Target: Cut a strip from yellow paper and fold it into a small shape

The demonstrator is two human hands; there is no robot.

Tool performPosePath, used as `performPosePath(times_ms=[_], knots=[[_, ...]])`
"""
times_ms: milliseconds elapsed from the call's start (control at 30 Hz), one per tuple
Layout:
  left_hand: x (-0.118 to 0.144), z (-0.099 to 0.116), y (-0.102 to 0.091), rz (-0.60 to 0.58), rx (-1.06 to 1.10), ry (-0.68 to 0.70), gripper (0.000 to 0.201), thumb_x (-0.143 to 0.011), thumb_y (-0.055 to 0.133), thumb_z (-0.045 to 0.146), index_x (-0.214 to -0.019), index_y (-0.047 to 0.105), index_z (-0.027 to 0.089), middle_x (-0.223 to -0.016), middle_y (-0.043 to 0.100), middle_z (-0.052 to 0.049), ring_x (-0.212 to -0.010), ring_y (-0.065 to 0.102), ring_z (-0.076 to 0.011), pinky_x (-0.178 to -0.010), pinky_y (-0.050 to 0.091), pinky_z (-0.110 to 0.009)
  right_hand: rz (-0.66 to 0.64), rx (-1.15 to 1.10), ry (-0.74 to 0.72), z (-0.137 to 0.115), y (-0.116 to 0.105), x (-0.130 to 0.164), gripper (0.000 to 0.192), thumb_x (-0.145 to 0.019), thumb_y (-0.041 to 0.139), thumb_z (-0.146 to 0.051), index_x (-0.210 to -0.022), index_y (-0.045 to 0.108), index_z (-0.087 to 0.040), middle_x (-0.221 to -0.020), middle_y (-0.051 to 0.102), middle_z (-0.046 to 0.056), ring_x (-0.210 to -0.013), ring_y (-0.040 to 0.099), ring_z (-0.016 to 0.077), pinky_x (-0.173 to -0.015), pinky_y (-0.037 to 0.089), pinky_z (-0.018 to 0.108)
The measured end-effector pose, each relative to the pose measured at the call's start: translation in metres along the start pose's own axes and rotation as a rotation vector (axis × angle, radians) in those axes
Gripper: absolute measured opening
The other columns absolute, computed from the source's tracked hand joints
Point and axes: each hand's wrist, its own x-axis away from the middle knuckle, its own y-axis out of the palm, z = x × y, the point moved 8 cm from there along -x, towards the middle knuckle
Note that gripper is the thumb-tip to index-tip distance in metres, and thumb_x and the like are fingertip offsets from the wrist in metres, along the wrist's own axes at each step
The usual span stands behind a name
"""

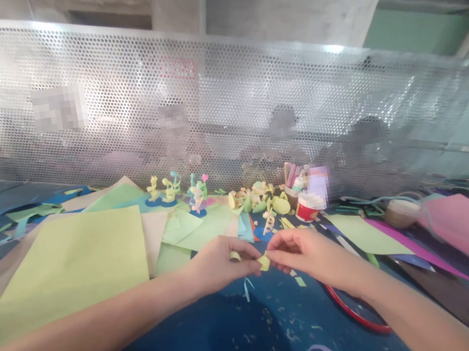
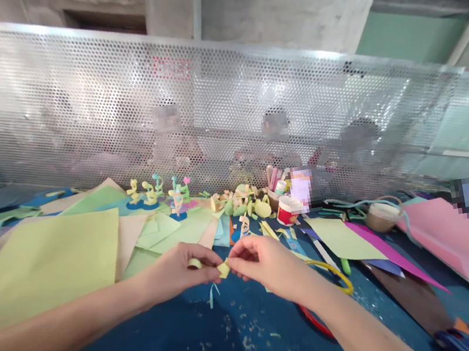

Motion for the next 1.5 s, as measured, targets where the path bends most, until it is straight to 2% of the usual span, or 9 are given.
performPosePath(times_ms=[333, 400, 567, 767, 867, 1100, 1333, 1500], knots=[[-0.002, -0.006, 0.0, 0.017, 0.114, -0.009, 0.031, -0.073, 0.061, 0.033, -0.1, 0.065, 0.018, -0.084, 0.071, -0.004, -0.075, 0.066, -0.017, -0.074, 0.049, -0.026, 0.049, -0.01, 0.007, -0.005, -0.004, 0.003, 0.011, -0.083, 0.051, -0.025, -0.077, 0.055, -0.017, -0.068, 0.057, -0.001, -0.063, 0.054, 0.0112, -0.061, 0.042, 0.023], [-0.002, -0.005, -0.002, 0.043, 0.093, 0.001, 0.029, -0.071, 0.063, 0.03, -0.097, 0.065, 0.017, -0.086, 0.07, -0.004, -0.076, 0.065, -0.0169, -0.075, 0.049, -0.026, 0.052, -0.036, 0.005, -0.004, -0.004, 0.002, 0.009, -0.083, 0.051, -0.024, -0.079, 0.055, -0.017, -0.069, 0.057, -0.001, -0.065, 0.055, 0.0115, -0.063, 0.043, 0.023], [-0.004, -0.01, 0.0, 0.022, 0.068, -0.008, 0.022, -0.069, 0.063, 0.03, -0.087, 0.067, 0.017, -0.087, 0.068, -0.004, -0.083, 0.062, -0.0177, -0.076, 0.046, -0.025, 0.034, 0.017, -0.019, -0.004, -0.002, 0.0, 0.011, -0.082, 0.055, -0.028, -0.079, 0.056, -0.017, -0.068, 0.059, -0.001, -0.064, 0.055, 0.0123, -0.061, 0.044, 0.024], [-0.005, -0.014, 0.001, 0.021, 0.151, -0.06, 0.016, -0.07, 0.062, 0.027, -0.081, 0.062, 0.016, -0.069, 0.063, 0.0, -0.066, 0.058, -0.0132, -0.066, 0.045, -0.024, 0.054, -0.007, -0.045, -0.007, -0.003, 0.001, 0.008, -0.082, 0.054, -0.024, -0.079, 0.055, -0.017, -0.07, 0.059, -0.001, -0.066, 0.057, 0.0119, -0.065, 0.046, 0.024], [-0.004, -0.01, 0.003, -0.001, 0.181, -0.038, 0.014, -0.072, 0.06, 0.026, -0.08, 0.06, 0.015, -0.067, 0.06, 0.0, -0.063, 0.056, -0.0119, -0.065, 0.045, -0.024, 0.066, -0.054, -0.035, -0.007, -0.003, 0.001, 0.006, -0.083, 0.053, -0.022, -0.08, 0.054, -0.017, -0.073, 0.06, -0.001, -0.068, 0.059, 0.0119, -0.068, 0.048, 0.025], [-0.004, -0.005, 0.001, 0.032, 0.168, 0.044, 0.019, -0.075, 0.059, 0.027, -0.091, 0.062, 0.017, -0.079, 0.062, -0.001, -0.07, 0.057, -0.0125, -0.07, 0.046, -0.025, 0.105, -0.101, -0.02, -0.009, -0.005, 0.0, 0.005, -0.085, 0.049, -0.02, -0.08, 0.048, -0.018, -0.071, 0.059, -0.002, -0.068, 0.061, 0.0114, -0.069, 0.048, 0.025], [-0.005, -0.01, 0.002, 0.026, 0.283, -0.021, 0.024, -0.073, 0.062, 0.03, -0.093, 0.065, 0.017, -0.075, 0.062, -0.001, -0.068, 0.057, -0.0126, -0.069, 0.047, -0.026, 0.137, -0.064, -0.034, -0.011, -0.007, 0.001, 0.005, -0.085, 0.048, -0.019, -0.08, 0.048, -0.019, -0.068, 0.058, -0.003, -0.066, 0.059, 0.0109, -0.067, 0.047, 0.024], [0.0, -0.011, 0.007, 0.011, 0.433, -0.139, 0.031, -0.073, 0.063, 0.039, -0.09, 0.064, 0.014, -0.073, 0.061, -0.003, -0.068, 0.058, -0.0132, -0.071, 0.048, -0.029, 0.156, 0.001, -0.099, -0.01, -0.007, 0.0, 0.006, -0.084, 0.05, -0.024, -0.081, 0.049, -0.019, -0.069, 0.058, -0.002, -0.066, 0.057, 0.0123, -0.064, 0.047, 0.025]])
